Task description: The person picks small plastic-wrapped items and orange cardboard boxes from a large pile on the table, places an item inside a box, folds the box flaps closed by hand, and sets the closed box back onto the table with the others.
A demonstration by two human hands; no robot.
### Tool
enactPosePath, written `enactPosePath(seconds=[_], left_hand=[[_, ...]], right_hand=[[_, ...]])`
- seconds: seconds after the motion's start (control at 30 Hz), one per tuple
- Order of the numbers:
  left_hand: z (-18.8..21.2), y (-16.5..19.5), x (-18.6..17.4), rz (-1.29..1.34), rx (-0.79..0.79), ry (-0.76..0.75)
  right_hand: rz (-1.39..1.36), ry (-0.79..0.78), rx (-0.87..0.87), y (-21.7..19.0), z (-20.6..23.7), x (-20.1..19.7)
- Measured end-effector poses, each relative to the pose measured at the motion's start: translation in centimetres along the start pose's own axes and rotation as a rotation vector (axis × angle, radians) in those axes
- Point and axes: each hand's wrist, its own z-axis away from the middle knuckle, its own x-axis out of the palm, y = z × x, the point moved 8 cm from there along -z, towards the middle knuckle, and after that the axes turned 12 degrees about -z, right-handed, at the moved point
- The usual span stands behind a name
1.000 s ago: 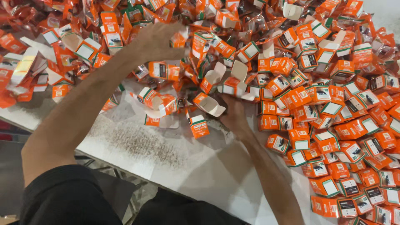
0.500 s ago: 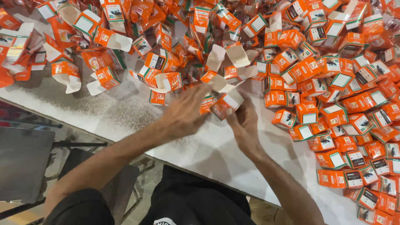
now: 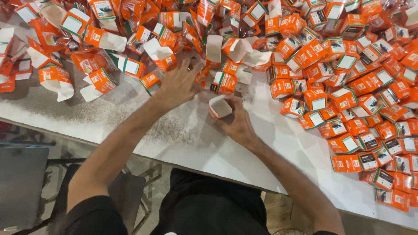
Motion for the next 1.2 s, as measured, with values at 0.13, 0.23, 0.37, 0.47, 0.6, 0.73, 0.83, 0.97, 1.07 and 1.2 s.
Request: enactPosePath(seconds=[0.13,0.23,0.37,0.47,0.6,0.73,0.83,0.97,1.07,1.2], left_hand=[[-0.8,-1.1,4.5,-0.033,-0.136,-0.156],[-0.2,-1.1,4.1,0.071,-0.083,-0.077],[2.0,-0.1,1.6,0.266,-0.104,-0.106],[3.8,1.8,-0.6,0.56,-0.302,-0.117],[6.3,9.2,-6.1,0.668,-0.013,0.329],[6.1,14.7,-4.9,0.496,0.288,0.282],[5.4,14.9,-4.2,0.297,0.245,0.337],[5.1,15.1,-3.5,0.248,0.231,0.171],[4.9,15.2,-3.6,0.227,0.2,0.09],[3.9,14.7,-3.6,0.193,0.093,0.034]], right_hand=[[0.291,-0.048,-0.144,-0.9,1.8,0.4],[0.305,-0.175,-0.085,-0.7,3.1,0.1],[0.196,-0.114,-0.042,-0.7,4.3,-1.9],[0.246,-0.04,-0.066,-0.7,4.9,-2.8],[0.231,-0.053,-0.143,-1.1,5.4,-2.7],[0.221,-0.072,-0.203,-1.7,5.5,-2.8],[0.297,-0.087,-0.097,-1.1,5.4,-2.9],[0.247,-0.092,-0.152,-1.7,5.5,-3.0],[0.242,-0.083,-0.145,-1.5,5.5,-2.9],[0.28,-0.082,-0.164,-1.2,5.8,-2.6]])
